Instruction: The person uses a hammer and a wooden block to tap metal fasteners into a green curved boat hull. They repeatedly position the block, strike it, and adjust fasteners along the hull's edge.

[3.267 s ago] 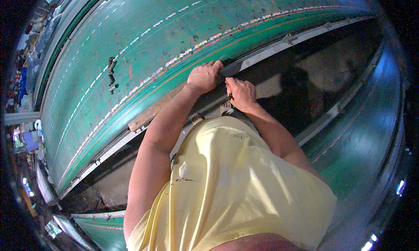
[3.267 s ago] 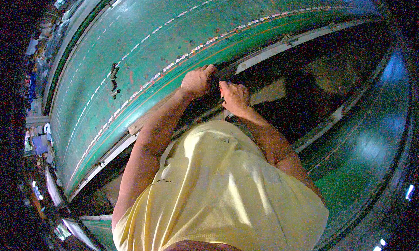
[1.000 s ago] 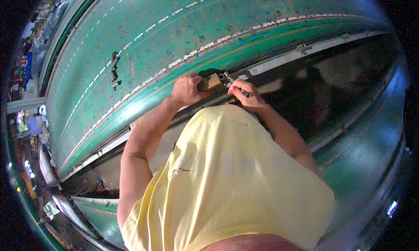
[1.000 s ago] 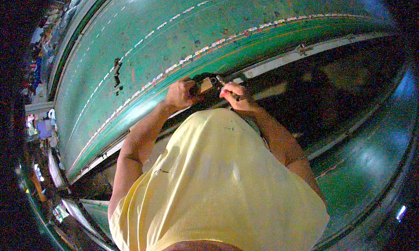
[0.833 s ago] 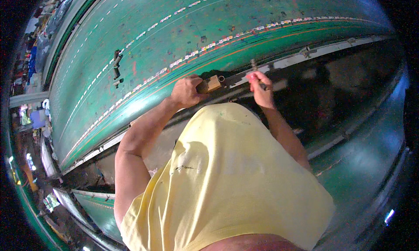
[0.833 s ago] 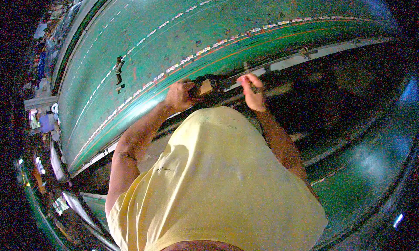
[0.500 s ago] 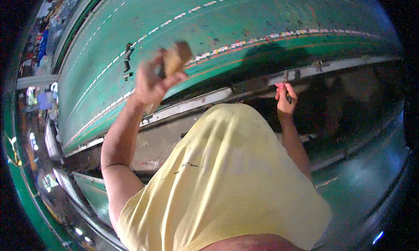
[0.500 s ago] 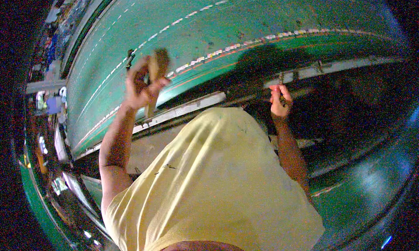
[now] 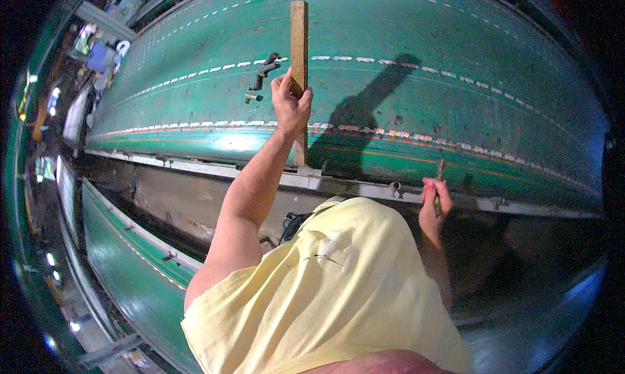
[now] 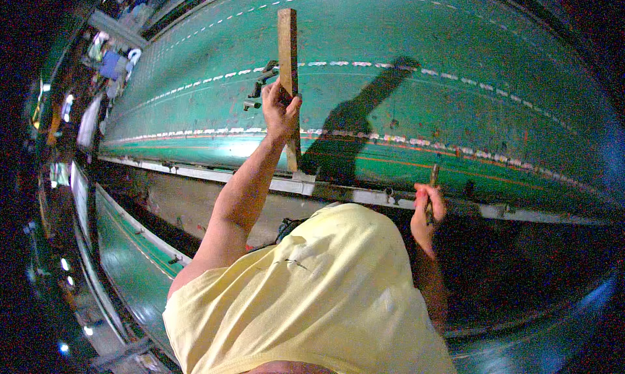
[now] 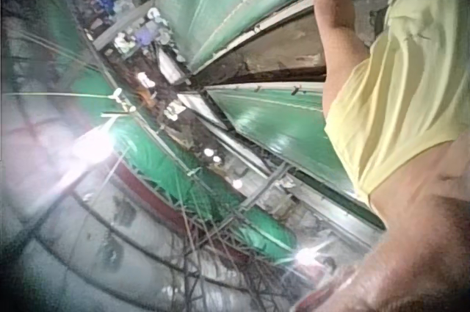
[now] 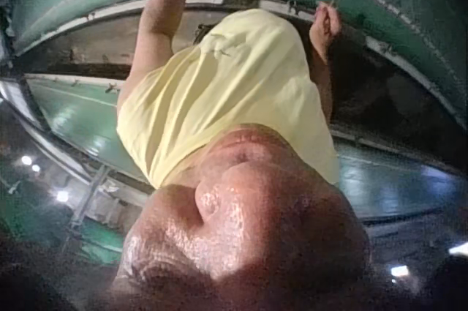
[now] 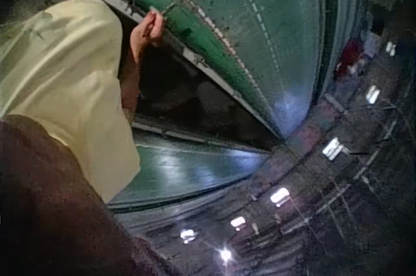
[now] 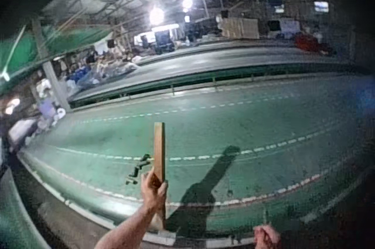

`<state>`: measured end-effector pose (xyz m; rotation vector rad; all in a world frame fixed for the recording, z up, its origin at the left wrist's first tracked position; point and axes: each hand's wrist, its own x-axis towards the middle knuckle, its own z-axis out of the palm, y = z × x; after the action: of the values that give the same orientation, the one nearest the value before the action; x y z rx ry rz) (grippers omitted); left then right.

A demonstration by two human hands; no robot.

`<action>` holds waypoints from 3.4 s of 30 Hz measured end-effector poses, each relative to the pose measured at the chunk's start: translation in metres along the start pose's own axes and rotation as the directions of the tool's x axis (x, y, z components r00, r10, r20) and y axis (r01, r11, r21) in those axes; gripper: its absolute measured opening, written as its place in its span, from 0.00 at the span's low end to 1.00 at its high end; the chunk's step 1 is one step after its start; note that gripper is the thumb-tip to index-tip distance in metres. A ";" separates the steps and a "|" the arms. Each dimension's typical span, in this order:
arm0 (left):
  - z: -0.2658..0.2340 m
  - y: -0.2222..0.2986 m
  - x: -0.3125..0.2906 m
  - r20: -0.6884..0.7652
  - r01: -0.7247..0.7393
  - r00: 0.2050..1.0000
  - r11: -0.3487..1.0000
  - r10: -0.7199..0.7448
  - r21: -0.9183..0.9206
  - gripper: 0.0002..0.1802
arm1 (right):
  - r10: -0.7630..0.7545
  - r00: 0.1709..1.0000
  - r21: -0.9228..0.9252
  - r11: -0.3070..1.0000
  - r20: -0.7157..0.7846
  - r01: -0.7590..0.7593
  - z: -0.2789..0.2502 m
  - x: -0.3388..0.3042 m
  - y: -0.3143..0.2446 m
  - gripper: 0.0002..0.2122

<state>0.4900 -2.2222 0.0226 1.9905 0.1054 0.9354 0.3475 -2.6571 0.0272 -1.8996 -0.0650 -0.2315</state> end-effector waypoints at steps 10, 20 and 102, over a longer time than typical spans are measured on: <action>-0.194 -0.178 0.054 -0.310 0.513 0.848 0.515 -0.430 0.687 0.27 | 0.082 0.995 -0.061 0.995 0.059 -0.079 0.009 -0.022 0.007 0.05; -0.141 -0.184 0.051 0.042 0.270 0.918 0.700 -0.394 0.661 0.34 | -0.207 0.956 -0.122 0.964 0.209 0.236 0.025 -0.002 -0.001 0.03; 0.279 0.281 -0.232 0.935 -0.324 0.351 0.943 0.044 0.077 0.29 | 0.092 0.969 -0.014 0.995 -0.230 -0.098 -0.389 0.041 0.174 0.17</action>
<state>0.4301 -2.6771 0.0191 2.5294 -0.7143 -0.2627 0.3652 -3.0834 -0.0026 -1.8836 0.1851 -0.3862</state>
